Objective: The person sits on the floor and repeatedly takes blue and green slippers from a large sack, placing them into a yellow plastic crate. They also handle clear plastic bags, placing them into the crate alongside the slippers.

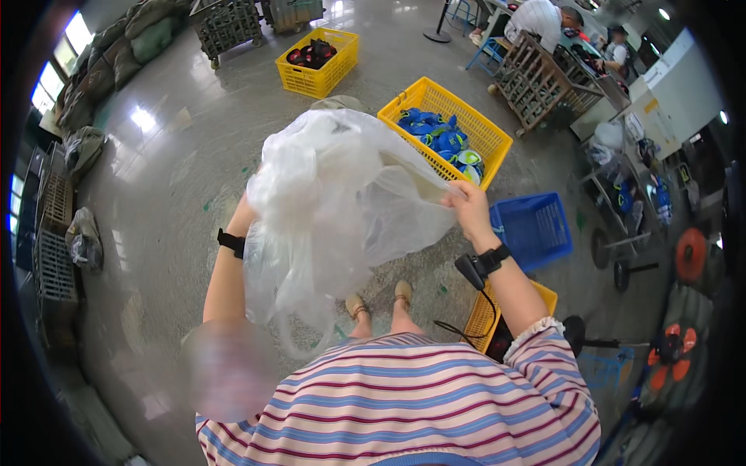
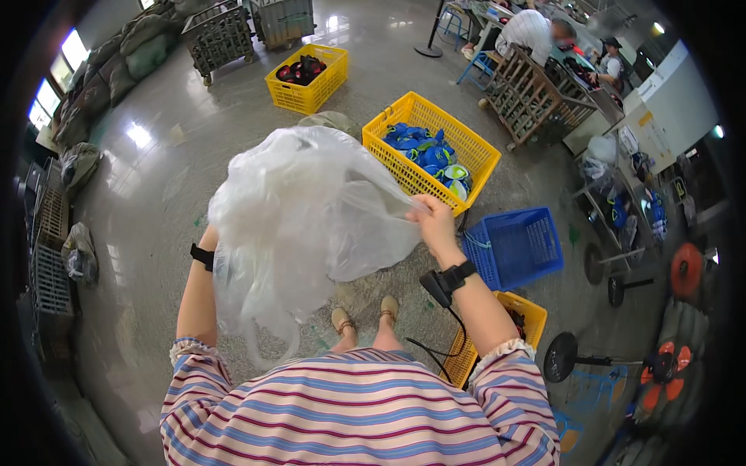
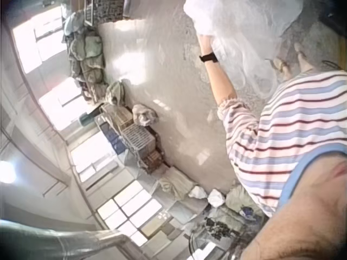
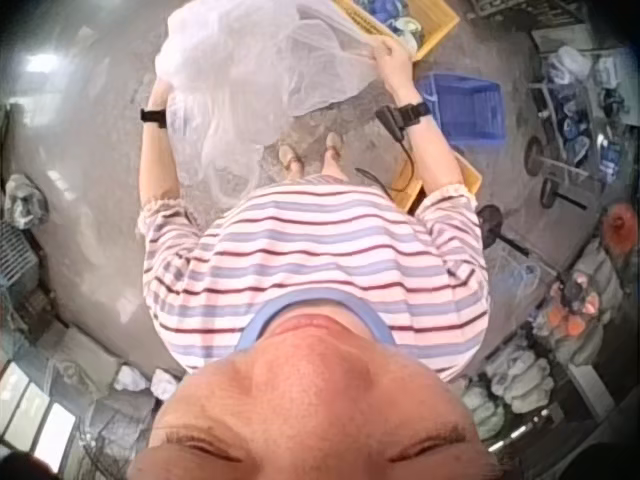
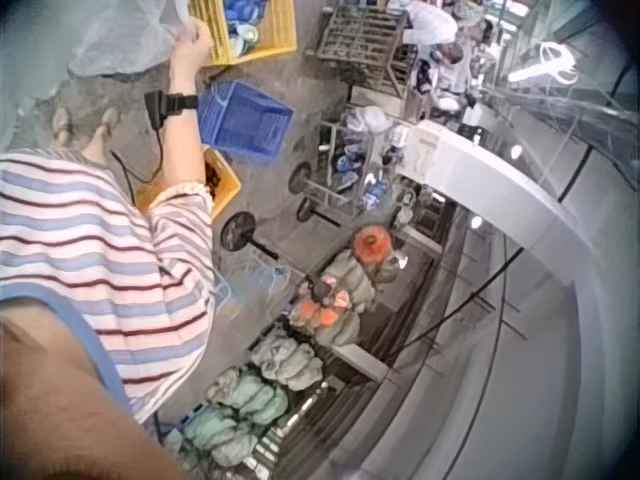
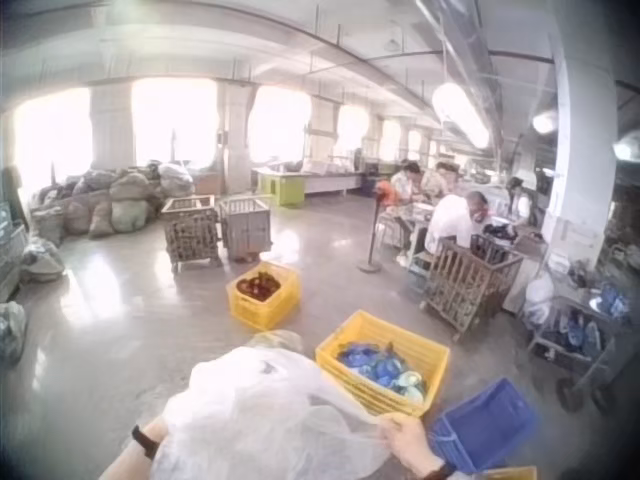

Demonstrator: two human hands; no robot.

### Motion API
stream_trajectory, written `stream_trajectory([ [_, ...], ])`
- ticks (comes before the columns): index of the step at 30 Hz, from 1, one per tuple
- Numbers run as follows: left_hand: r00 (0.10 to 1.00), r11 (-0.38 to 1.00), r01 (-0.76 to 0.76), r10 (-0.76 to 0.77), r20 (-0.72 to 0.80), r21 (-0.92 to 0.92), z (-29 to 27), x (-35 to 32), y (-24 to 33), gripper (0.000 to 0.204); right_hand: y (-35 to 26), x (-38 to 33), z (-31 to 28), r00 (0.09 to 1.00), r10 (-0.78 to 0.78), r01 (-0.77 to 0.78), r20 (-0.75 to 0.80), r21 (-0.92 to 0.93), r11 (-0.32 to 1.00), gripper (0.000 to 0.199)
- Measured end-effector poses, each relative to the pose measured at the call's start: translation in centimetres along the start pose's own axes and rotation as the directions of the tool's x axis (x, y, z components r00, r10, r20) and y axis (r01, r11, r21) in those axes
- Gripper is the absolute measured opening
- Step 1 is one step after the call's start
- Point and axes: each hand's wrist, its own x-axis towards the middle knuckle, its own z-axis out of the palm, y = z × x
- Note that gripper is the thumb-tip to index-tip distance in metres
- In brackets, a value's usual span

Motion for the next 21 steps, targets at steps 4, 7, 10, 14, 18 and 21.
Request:
stream_trajectory([
  [4, 0.993, 0.635, 0.079, 0.02, 0.119, -0.769, 2.8, 2.6, 1.5, 0.044, 1.6, 0.2, 4.8, 0.957, -0.274, 0.286, -0.093, 0.163, 0.944, 0.013],
  [7, 0.877, 0.781, 0.023, 0.285, 0.388, -0.624, 2.1, 5.4, 8.5, 0.054, 1.9, 0.2, 6.2, 0.934, -0.339, 0.349, -0.111, 0.084, 0.933, 0.014],
  [10, 0.767, 0.932, -0.008, 0.238, 0.596, -0.361, 7.2, 7.1, 8.8, 0.058, -1.3, -0.5, 4.4, 0.971, -0.237, 0.237, 0.017, -0.125, 0.963, 0.016],
  [14, 0.359, 0.895, -0.424, 0.026, 0.933, 0.138, 17.9, 2.7, 3.6, 0.032, -1.6, 0.8, 2.6, 0.992, -0.081, 0.096, -0.095, 0.163, 0.982, 0.024],
  [18, 0.231, 0.854, -0.52, 0.161, 0.959, -0.018, 19.8, -2.3, 6.3, 0.046, -1.3, 3.0, 0.9, 0.924, 0.124, 0.084, -0.363, 0.507, 0.858, 0.022],
  [21, 0.313, 0.94, -0.342, 0.09, 0.946, 0.024, 11.0, 3.7, 11.0, 0.056, 4.1, 4.4, -0.8, 0.935, 0.225, -0.072, -0.272, 0.476, 0.877, 0.02],
])
